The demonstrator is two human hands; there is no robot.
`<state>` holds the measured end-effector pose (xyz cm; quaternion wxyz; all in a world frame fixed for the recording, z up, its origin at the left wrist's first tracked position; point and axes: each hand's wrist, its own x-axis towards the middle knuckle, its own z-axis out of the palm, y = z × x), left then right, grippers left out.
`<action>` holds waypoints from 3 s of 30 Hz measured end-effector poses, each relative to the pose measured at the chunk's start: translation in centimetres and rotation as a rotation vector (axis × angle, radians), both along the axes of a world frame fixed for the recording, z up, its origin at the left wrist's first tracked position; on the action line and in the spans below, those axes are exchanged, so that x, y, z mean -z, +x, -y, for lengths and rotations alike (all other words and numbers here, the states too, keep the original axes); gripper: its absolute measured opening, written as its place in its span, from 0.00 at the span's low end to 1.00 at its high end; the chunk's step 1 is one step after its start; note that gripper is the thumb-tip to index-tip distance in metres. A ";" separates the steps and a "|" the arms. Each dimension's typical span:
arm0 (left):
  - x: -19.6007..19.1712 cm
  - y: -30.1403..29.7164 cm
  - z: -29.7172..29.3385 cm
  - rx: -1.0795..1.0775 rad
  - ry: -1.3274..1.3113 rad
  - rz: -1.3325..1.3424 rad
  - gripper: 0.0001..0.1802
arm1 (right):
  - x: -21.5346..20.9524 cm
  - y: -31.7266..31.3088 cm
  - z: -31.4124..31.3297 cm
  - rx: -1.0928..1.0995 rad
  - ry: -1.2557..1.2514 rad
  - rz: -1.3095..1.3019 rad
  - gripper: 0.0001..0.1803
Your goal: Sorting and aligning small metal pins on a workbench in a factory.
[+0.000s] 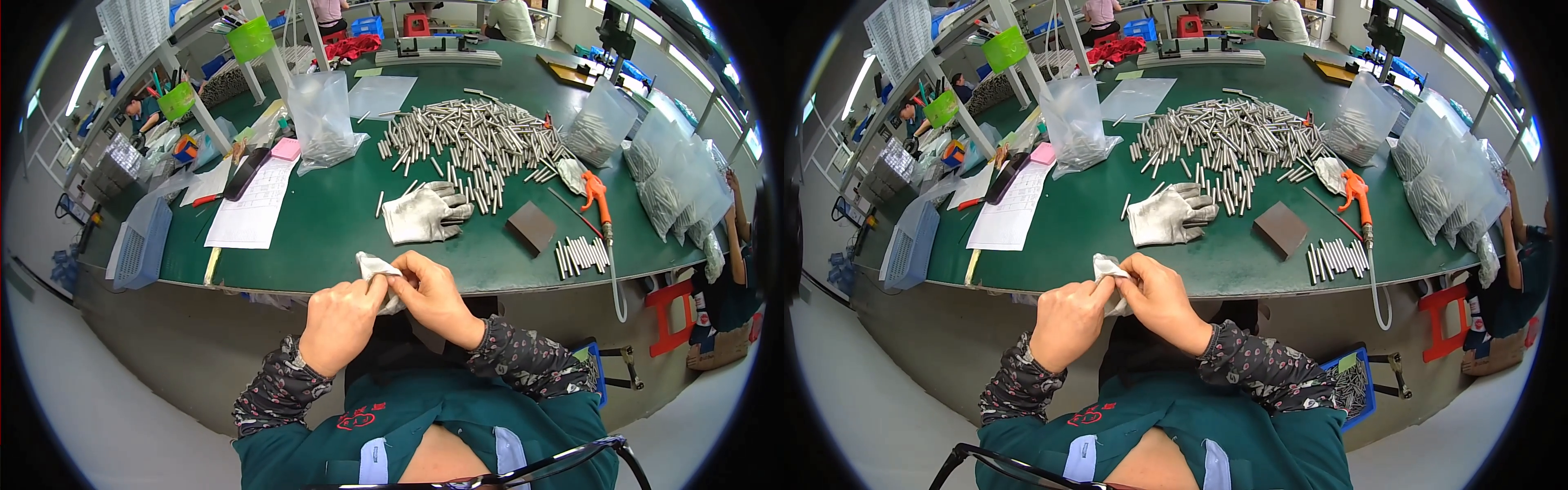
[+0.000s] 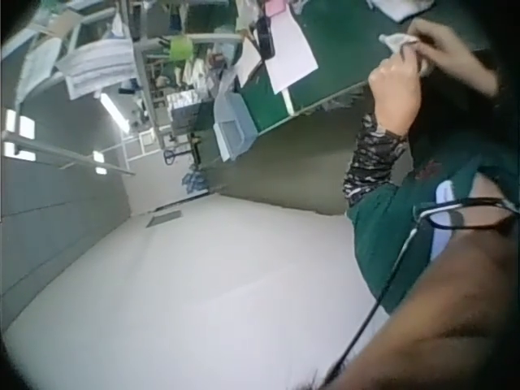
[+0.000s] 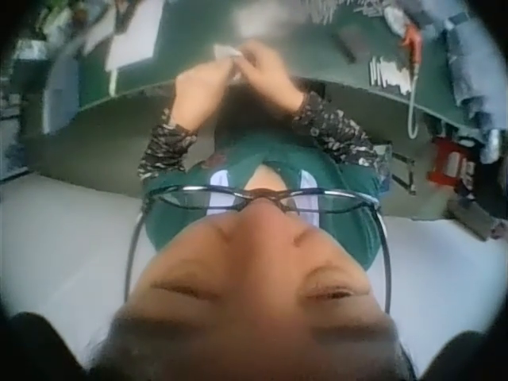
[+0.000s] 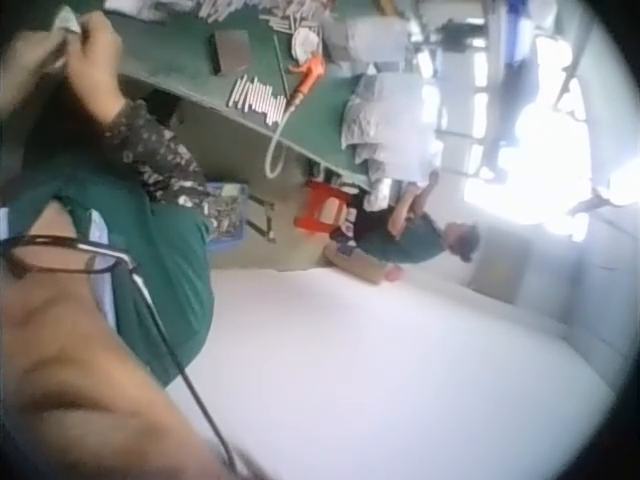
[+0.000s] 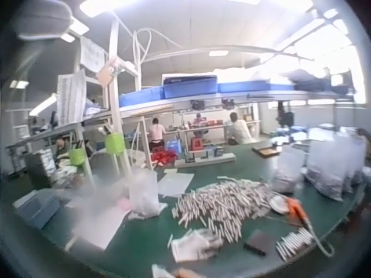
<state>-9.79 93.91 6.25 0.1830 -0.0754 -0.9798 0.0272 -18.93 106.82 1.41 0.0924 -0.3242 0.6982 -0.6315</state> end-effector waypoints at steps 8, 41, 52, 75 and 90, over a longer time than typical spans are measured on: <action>4.3 -1.6 2.3 -0.079 1.334 0.314 0.07 | -1.0 2.4 0.7 0.098 -0.049 -0.629 0.08; 2.3 -10.0 4.5 0.521 1.816 -0.097 0.32 | -0.9 3.7 1.8 -0.072 -0.058 -0.834 0.08; -1.1 -9.5 1.4 0.286 1.365 -0.349 0.38 | -1.0 3.3 1.3 -0.091 -0.028 -0.808 0.08; -1.4 -7.6 -0.6 1.299 2.314 0.269 0.34 | -3.7 -3.3 -2.8 0.097 -0.611 0.143 0.07; -2.1 -6.9 -1.3 1.210 2.587 0.373 0.33 | -0.9 -4.2 -1.9 0.016 -0.630 0.357 0.17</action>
